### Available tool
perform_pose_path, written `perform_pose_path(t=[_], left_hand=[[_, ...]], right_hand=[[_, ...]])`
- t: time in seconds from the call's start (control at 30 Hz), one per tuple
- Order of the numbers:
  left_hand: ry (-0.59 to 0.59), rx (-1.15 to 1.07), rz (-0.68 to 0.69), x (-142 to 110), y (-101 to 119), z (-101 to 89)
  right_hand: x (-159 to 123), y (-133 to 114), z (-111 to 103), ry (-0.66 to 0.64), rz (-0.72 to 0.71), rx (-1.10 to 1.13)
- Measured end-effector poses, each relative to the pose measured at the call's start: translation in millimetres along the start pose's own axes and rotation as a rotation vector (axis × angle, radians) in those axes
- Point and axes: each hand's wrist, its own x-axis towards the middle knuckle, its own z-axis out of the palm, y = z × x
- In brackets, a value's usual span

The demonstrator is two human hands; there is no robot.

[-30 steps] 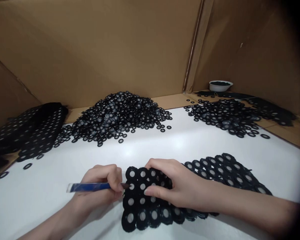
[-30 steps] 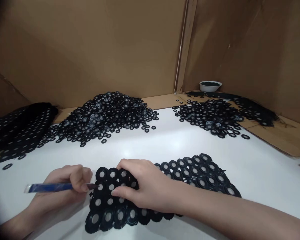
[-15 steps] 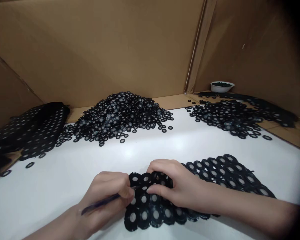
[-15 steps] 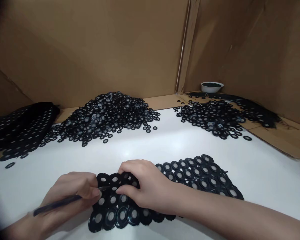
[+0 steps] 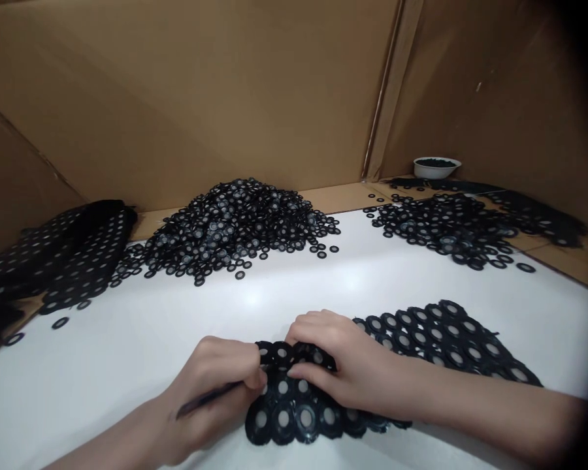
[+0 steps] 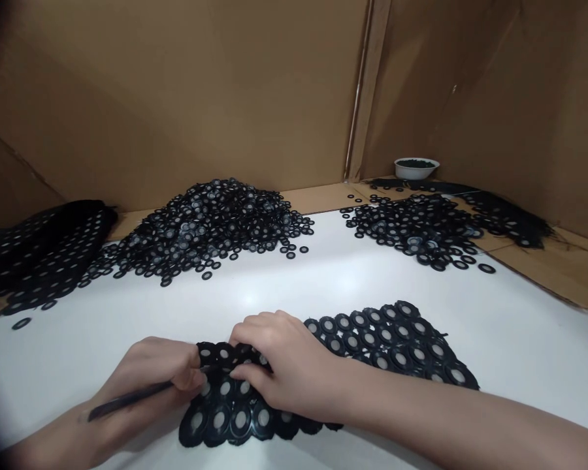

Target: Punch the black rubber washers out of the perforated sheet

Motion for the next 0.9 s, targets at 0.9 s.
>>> perform_pose_path(t=[0.9], left_hand=[[0.304, -0.146, 0.069, -9, -12, 3.8]], right_hand=[[-1, -1, 1, 0.036, 0.039, 0.004]])
